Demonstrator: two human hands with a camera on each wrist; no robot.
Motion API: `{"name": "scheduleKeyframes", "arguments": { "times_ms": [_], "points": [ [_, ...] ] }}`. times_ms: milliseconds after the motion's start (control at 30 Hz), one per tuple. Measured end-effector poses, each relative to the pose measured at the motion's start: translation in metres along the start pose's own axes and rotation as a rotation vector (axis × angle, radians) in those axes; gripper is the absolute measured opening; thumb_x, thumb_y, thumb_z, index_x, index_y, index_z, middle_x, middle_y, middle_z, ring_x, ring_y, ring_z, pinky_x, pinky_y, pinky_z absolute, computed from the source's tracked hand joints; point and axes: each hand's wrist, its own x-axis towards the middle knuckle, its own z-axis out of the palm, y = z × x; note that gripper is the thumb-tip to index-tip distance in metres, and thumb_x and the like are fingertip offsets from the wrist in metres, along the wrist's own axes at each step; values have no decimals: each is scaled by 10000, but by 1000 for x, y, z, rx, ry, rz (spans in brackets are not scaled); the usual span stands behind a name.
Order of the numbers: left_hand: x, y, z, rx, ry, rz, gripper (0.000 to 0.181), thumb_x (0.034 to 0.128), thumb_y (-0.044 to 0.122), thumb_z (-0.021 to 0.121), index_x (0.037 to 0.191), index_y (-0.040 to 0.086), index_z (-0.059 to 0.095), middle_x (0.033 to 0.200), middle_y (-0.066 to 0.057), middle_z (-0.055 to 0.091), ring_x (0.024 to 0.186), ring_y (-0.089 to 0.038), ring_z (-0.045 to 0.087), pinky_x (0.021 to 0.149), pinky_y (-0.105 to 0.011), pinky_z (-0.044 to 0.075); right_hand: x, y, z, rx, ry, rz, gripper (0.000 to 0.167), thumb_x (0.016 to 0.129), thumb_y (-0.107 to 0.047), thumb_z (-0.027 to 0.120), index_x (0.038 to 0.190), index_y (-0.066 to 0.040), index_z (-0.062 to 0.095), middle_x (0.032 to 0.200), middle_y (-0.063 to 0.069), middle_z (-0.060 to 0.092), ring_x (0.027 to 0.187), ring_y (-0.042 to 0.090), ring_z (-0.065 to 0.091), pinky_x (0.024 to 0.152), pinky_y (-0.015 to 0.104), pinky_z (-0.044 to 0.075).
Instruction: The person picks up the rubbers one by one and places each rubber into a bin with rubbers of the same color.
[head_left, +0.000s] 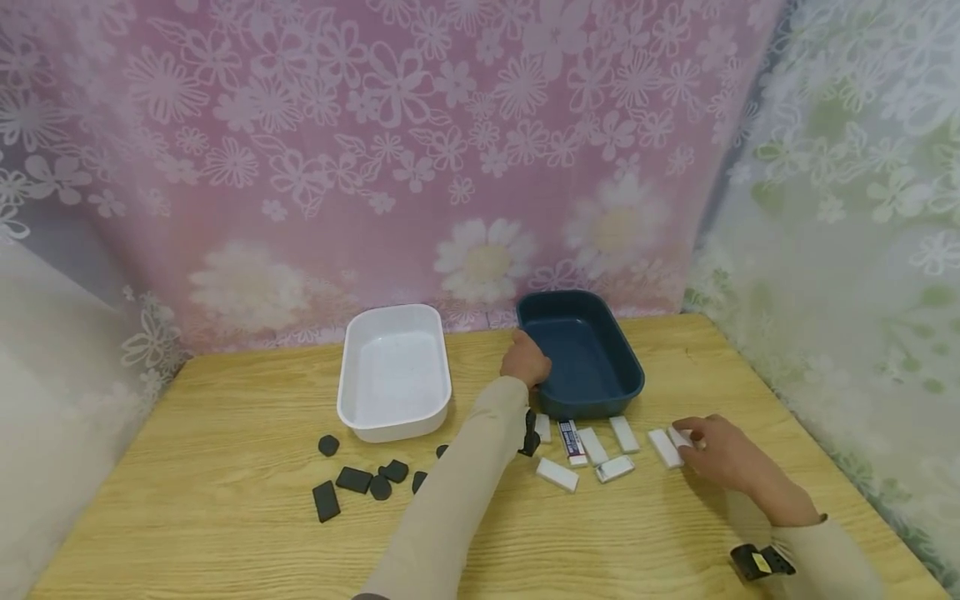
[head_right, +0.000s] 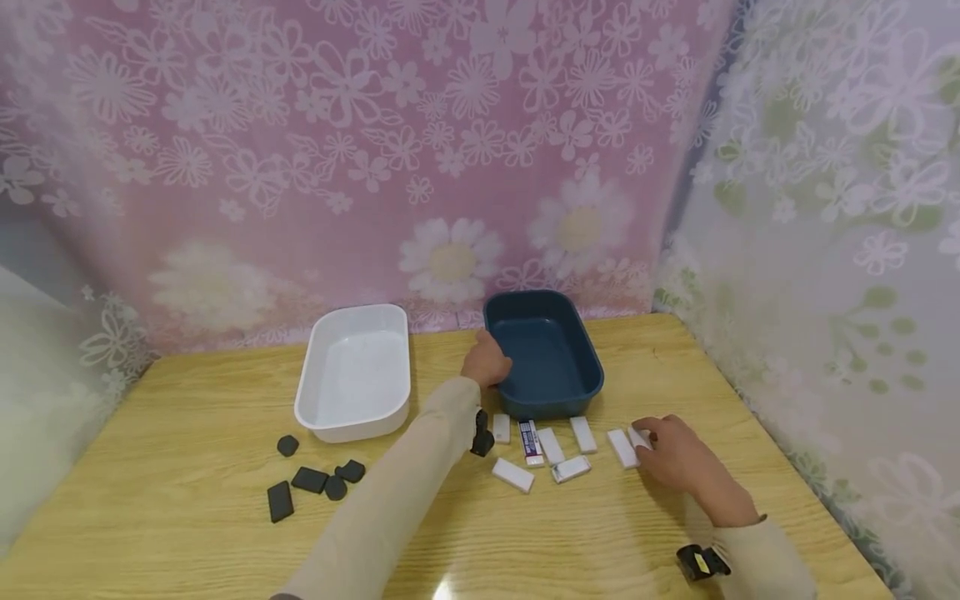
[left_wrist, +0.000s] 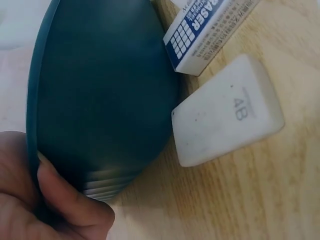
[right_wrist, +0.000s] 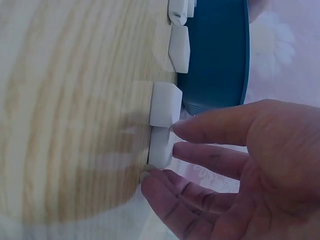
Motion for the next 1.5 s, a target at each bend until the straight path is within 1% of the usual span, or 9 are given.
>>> {"name": "scheduleKeyframes", "arguments": {
  "times_ms": [167,400,600,800,933,1100,1267,1400,1500],
  "points": [
    [-2,2,-2,19,3,-14,608,922,189,605,1398,17,269,773,-146,613,491,-234,565,463,-327,457,2,1,-3,4,-18,-16,355,882,-64,590,1175,130,540,957,256,559,803,309,571,669,445,464],
    [-1,3,-2,33,-20,-33,694,921,197,615,1445,17,198,771,-142,609,479,-227,555,450,-318,453,1,5,-5,45,-53,-38,359,871,-58,596,1176,116,522,983,259,528,772,247,528,628,372,437],
    [1,4,-3,32,-19,-47,614,917,202,625,1383,39,260,802,-146,624,499,-237,566,452,-320,466,2,8,-7,79,-79,-64,357,889,-75,613,1179,106,508,994,257,513,777,246,537,614,359,443],
    [1,5,-3,41,-11,-57,547,908,204,632,1320,41,310,784,-133,618,524,-235,558,446,-312,460,6,5,-11,58,-94,-43,349,865,-68,640,1147,104,529,991,247,540,844,324,558,661,408,455],
    [0,4,-1,56,-4,-60,538,904,206,636,1306,39,319,784,-127,617,531,-231,562,441,-305,454,8,1,-10,11,-88,-33,353,833,-68,647,1130,93,546,975,220,554,859,328,553,692,433,446],
    [-3,4,0,64,1,-56,533,905,202,635,1301,35,321,799,-129,625,551,-236,565,470,-318,462,10,1,-8,-24,-78,-1,378,851,-97,638,1123,143,532,965,220,575,872,345,566,726,472,457],
    [-2,5,2,83,0,-58,527,910,218,635,1292,35,320,770,-123,631,500,-220,557,483,-320,465,11,0,-8,-42,-83,73,381,886,-156,647,1054,176,565,957,256,607,835,340,600,721,491,474],
    [-1,6,1,82,10,-52,509,909,213,635,1277,37,330,780,-128,633,499,-221,560,481,-320,467,11,-4,-12,-54,-82,114,367,875,-174,665,1028,156,613,989,296,620,783,315,612,684,469,482],
    [-3,7,-1,80,11,-48,494,907,207,634,1264,38,337,779,-133,630,503,-227,561,480,-325,468,12,-4,-13,-49,-78,125,316,860,-184,678,970,112,658,953,260,644,700,252,585,632,422,466]
  ]
}}
